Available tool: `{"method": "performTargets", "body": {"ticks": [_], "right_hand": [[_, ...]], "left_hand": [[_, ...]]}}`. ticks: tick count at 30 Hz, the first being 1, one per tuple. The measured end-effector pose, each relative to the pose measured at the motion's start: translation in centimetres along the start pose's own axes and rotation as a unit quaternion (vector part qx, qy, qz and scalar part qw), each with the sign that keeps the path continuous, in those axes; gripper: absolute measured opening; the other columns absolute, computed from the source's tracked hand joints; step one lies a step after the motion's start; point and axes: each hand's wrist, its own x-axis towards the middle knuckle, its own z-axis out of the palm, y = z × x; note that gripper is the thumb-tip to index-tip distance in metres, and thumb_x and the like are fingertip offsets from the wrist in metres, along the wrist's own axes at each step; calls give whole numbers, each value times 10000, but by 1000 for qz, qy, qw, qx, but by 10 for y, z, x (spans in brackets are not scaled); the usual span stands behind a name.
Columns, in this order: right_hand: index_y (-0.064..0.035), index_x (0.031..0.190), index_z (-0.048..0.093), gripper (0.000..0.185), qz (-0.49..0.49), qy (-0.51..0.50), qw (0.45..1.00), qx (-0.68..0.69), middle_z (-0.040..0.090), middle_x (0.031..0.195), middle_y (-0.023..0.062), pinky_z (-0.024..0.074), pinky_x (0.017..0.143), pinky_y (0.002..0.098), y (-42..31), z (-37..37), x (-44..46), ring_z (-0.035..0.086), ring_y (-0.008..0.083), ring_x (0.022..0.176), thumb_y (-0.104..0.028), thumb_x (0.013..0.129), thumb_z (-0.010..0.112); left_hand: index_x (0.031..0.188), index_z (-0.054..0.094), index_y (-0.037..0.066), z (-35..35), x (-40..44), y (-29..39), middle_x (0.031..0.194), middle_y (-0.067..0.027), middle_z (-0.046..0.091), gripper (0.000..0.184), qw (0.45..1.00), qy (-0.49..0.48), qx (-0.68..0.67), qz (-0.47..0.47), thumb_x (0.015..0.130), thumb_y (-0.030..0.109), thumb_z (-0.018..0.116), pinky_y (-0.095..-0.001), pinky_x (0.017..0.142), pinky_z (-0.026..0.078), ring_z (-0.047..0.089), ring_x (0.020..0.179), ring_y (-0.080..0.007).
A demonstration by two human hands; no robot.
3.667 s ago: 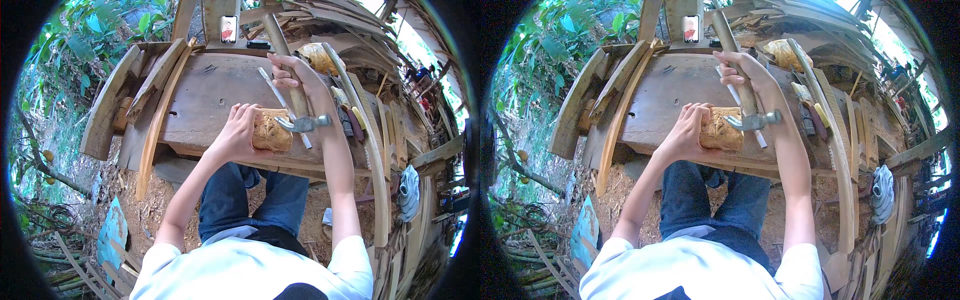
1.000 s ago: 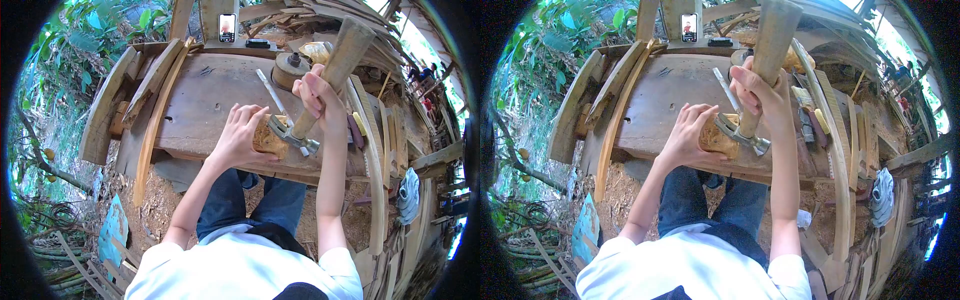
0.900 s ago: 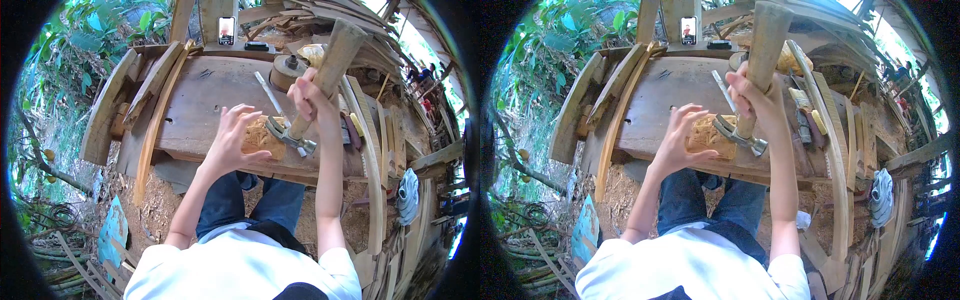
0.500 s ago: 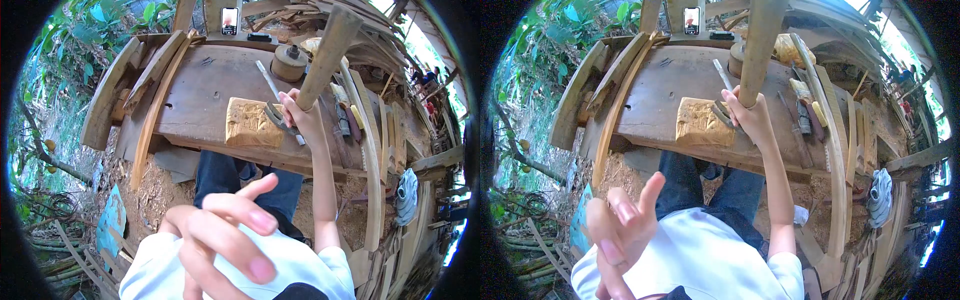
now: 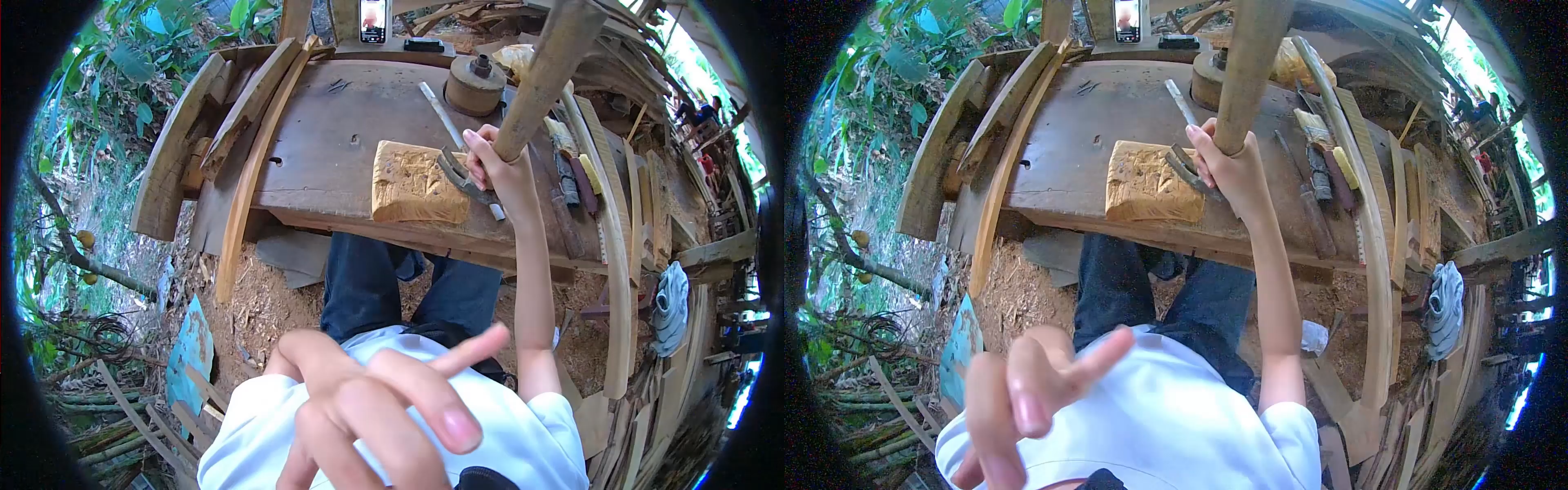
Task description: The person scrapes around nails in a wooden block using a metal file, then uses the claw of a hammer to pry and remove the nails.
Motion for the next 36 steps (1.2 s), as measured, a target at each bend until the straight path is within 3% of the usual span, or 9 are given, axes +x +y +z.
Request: {"method": "performTargets", "body": {"ticks": [5,10,15,19,22,28,31,33,36], "right_hand": [[-88,728,530,295,11,0,1000,-11,480,555,-40,311,423,201,-3,5,-1,417,22,460,-204,978,636],[-51,748,583,272,15,9,1000,-5,518,555,-28,349,406,211,-1,3,1,458,31,446,-189,975,639],[-51,744,583,276,8,3,1000,-13,514,555,-26,347,405,213,-1,4,0,459,34,445,-185,981,630],[-58,731,572,293,15,11,1000,-19,500,547,-30,340,407,211,-4,6,-1,451,35,445,-192,988,619],[-64,723,565,301,11,7,1000,-13,493,542,-34,333,407,209,-4,7,-1,443,34,443,-195,989,617],[-75,717,554,301,17,16,1000,4,478,531,-38,321,403,212,-4,8,0,425,33,436,-186,989,617],[-75,718,549,298,11,20,1000,-6,479,533,-37,319,402,213,-4,8,-1,424,33,435,-182,987,620],[-74,721,548,293,13,29,999,-5,478,531,-36,318,400,214,-4,9,-2,423,34,433,-178,984,622],[-72,728,552,287,7,25,1000,-11,474,528,-38,317,399,215,-1,7,0,424,35,433,-181,983,625]], "left_hand": [[1050,796,121,-12,7,-12,1183,-150,582,383,993,-93,-75,17,903,461,696,-754,1148,74,371,1362,-377],[1056,724,78,-7,10,-5,1092,-237,584,407,997,46,37,-49,994,419,509,-621,1111,319,542,1128,-426],[931,735,-2,-19,28,-7,1205,-279,498,284,960,18,-88,-264,921,281,712,-542,1025,400,503,1169,-451],[966,696,-14,-38,23,-32,1236,-203,500,110,979,-118,-128,-102,895,64,727,-520,1083,402,545,1175,-320],[901,734,35,-22,16,-4,1134,-192,552,165,962,-20,-140,-234,897,199,739,-520,987,438,529,1092,-367],[943,724,30,-6,15,-3,1081,-173,576,169,952,39,-124,-278,910,195,716,-479,929,483,552,1051,-348],[1043,643,-57,-14,10,-24,1199,-195,482,195,986,-95,-129,-40,916,78,703,-405,995,421,510,1110,-255],[1047,669,-6,-14,12,7,1143,-186,541,239,987,-45,7,-155,907,183,712,-428,954,459,544,1087,-297],[1167,627,10,-47,15,-1,1202,-187,556,385,932,-63,345,-92,882,245,735,-418,985,448,553,1130,-298]]}}
